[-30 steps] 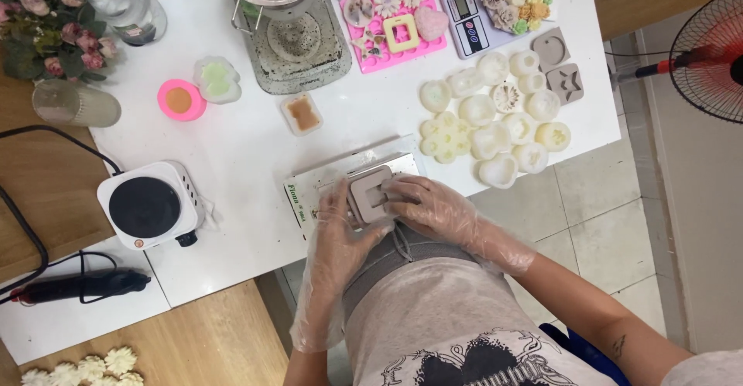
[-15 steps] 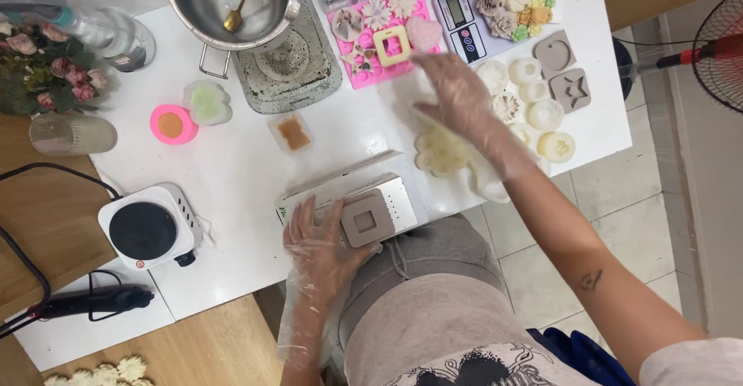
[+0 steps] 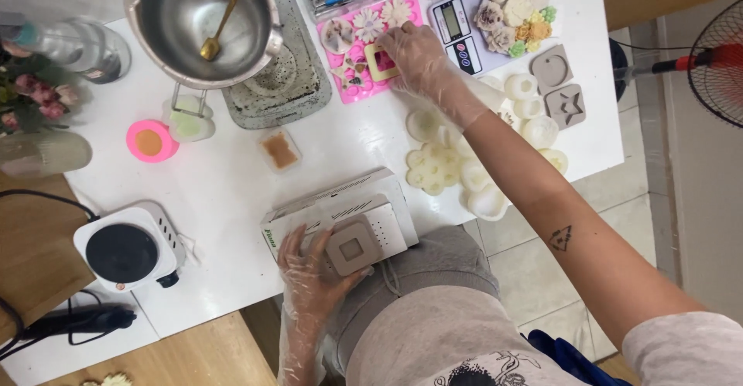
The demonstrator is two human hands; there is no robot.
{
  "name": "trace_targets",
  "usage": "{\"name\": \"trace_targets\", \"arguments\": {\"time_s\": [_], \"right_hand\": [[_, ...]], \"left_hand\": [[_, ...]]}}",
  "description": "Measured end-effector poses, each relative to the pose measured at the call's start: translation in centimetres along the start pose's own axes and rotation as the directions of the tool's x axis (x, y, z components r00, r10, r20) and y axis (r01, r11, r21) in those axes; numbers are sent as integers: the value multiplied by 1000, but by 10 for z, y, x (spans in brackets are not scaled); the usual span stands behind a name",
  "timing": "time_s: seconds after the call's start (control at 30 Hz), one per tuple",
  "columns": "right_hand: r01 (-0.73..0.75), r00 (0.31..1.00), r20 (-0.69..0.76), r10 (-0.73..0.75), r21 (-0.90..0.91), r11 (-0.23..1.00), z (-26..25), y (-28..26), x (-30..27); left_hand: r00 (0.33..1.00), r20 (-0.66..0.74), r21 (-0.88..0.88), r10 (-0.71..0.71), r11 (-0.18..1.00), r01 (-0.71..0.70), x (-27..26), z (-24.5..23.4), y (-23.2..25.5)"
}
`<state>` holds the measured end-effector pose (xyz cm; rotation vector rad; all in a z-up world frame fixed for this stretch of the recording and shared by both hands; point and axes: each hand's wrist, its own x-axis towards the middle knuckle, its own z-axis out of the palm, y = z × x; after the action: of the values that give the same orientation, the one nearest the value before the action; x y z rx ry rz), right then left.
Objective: The recorder is crafting decorative wax flowers using molds and specialized tools in a workshop setting.
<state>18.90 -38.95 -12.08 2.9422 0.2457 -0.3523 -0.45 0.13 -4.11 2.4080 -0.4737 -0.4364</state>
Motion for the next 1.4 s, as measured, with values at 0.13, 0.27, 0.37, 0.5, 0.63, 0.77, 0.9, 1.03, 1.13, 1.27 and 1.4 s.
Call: {"name": "trace_targets", "arguments": {"time_s": [0.13, 0.27, 0.37, 0.5, 0.63, 0.77, 0.9, 1.03, 1.13, 1.27, 1.4], "right_hand": [[18, 999, -35, -18, 13, 1000, 11, 5, 0], [63, 995, -84, -62, 15, 998, 10, 6, -1], [73, 993, -91, -74, -19, 997, 3, 3, 3], [53, 998, 30, -50, -81, 995, -15, -5, 7], [81, 994, 81, -72, -114, 990, -15, -9, 7], [103, 994, -31, -109, -153, 983, 1, -5, -2], [94, 984, -137, -112, -132, 987, -8, -7, -16], [91, 979, -170, -113, -133, 987, -54, -10, -37], [92, 967, -237, -98, -35, 995, -98, -25, -68], [142, 980, -196, -31, 585, 799, -140, -56, -126], [-35, 996, 18, -83, 979, -199, -190, -100, -192]], "left_hand": [[999, -22, -13, 41, 999, -41, -2, 1, -1], [999, -25, -36, 26, 999, -27, -4, -4, 2], [1000, -17, -38, 14, 999, -15, -1, -8, 7], [995, 56, -5, -86, 996, 87, 2, -11, 11], [999, 15, -14, -32, 999, 32, 0, -5, 3], [999, -30, -26, 13, 1000, -14, -1, -1, -2], [997, -52, -58, 57, 996, -60, 0, -2, -5], [993, -69, -96, 92, 991, -98, -2, -2, -8], [993, -60, -95, 99, 990, -105, -2, -5, -3], [1000, -8, -171, 23, 985, -24, -7, -23, 8], [998, -29, -214, 52, 975, -56, -11, -24, 7]]}}
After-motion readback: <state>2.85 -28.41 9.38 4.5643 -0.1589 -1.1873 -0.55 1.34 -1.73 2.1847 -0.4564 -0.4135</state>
